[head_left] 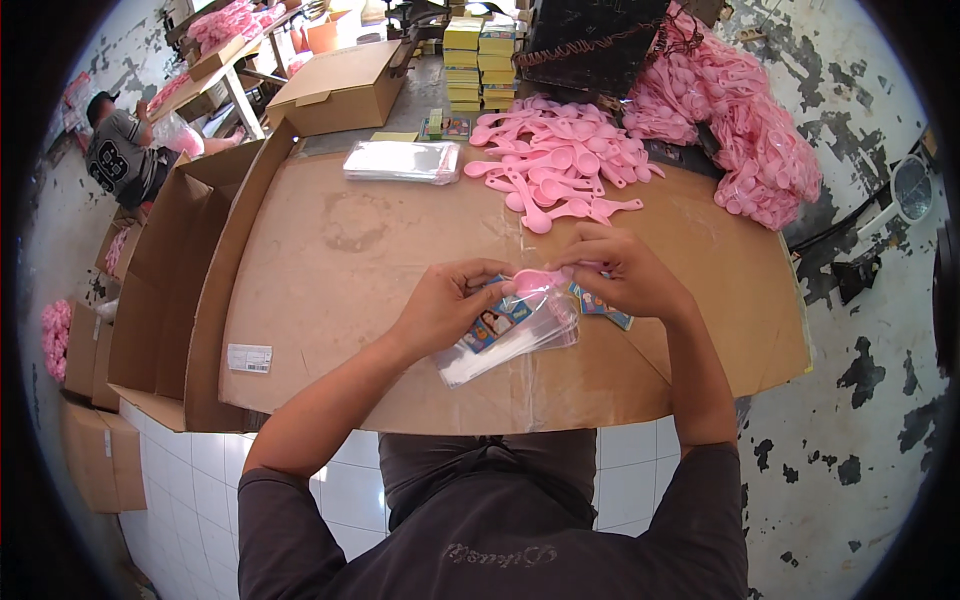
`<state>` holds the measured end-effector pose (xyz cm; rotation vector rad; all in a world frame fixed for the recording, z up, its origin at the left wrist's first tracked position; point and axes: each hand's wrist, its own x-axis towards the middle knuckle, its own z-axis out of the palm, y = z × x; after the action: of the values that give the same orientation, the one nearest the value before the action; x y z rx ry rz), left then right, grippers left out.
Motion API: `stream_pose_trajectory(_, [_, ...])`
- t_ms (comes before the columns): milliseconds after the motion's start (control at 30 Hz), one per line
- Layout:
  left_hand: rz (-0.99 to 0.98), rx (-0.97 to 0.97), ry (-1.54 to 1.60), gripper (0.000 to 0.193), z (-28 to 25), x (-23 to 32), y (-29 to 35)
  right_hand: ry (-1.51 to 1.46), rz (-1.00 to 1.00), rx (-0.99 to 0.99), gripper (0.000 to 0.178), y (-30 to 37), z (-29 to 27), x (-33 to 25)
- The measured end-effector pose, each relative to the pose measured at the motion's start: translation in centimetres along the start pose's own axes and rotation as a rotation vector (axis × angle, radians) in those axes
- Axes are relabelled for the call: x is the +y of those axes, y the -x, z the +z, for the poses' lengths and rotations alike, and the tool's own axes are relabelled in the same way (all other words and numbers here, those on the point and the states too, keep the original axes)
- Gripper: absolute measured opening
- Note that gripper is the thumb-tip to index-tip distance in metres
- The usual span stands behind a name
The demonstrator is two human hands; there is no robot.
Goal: The person is putting a pink plastic spoon and a small card into a clear plastic bag and sealing it.
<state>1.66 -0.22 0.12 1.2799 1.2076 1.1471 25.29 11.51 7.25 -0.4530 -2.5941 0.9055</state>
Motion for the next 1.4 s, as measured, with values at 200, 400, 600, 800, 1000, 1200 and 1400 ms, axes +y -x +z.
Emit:
stream_pose_trajectory(200, [0.11,-0.087,-0.023,0.027,0.0,-0.9,-0.1,-0.006,-0.123,0.03,0.032,-2.1,3.0,-1.5])
stream_pose_trajectory(400, [0.041,-0.298,0.332,0.037,-0.8,0.7,0.8,-1.266,-0.07,-0.178,0.056,-2.6,4.0,-1.6])
stream_pose_trajectory(600, [0.087,-0.433,0.421,0.052,-1.1,0.7,0.7,-0.334,-0.193,-0.079,0.025,-1.9,1.2,-3.8])
stream_pose_trajectory(800, [0.236,-0.14,0.298,0.057,-1.2,1.9,0.0,0.162,-0.336,0.28,0.009,-2.4,-1.5,-7.8])
stream_pose_trajectory(1000, [0.598,-0.007,-0.285,0.057,-0.5,3.7,0.8,0.229,-0.08,0.328,0.01,-2.0,-1.5,-8.8])
stream_pose_trajectory(1200, [0.553,0.094,-0.293,0.049,0.6,4.6,0.7,0.194,-0.061,0.32,0.013,-1.8,-0.5,-8.4])
stream_pose_trajectory(1400, [0.309,0.001,0.141,0.039,1.3,5.1,1.1,0.429,-0.23,0.515,0.016,-2.2,1.0,-7.4])
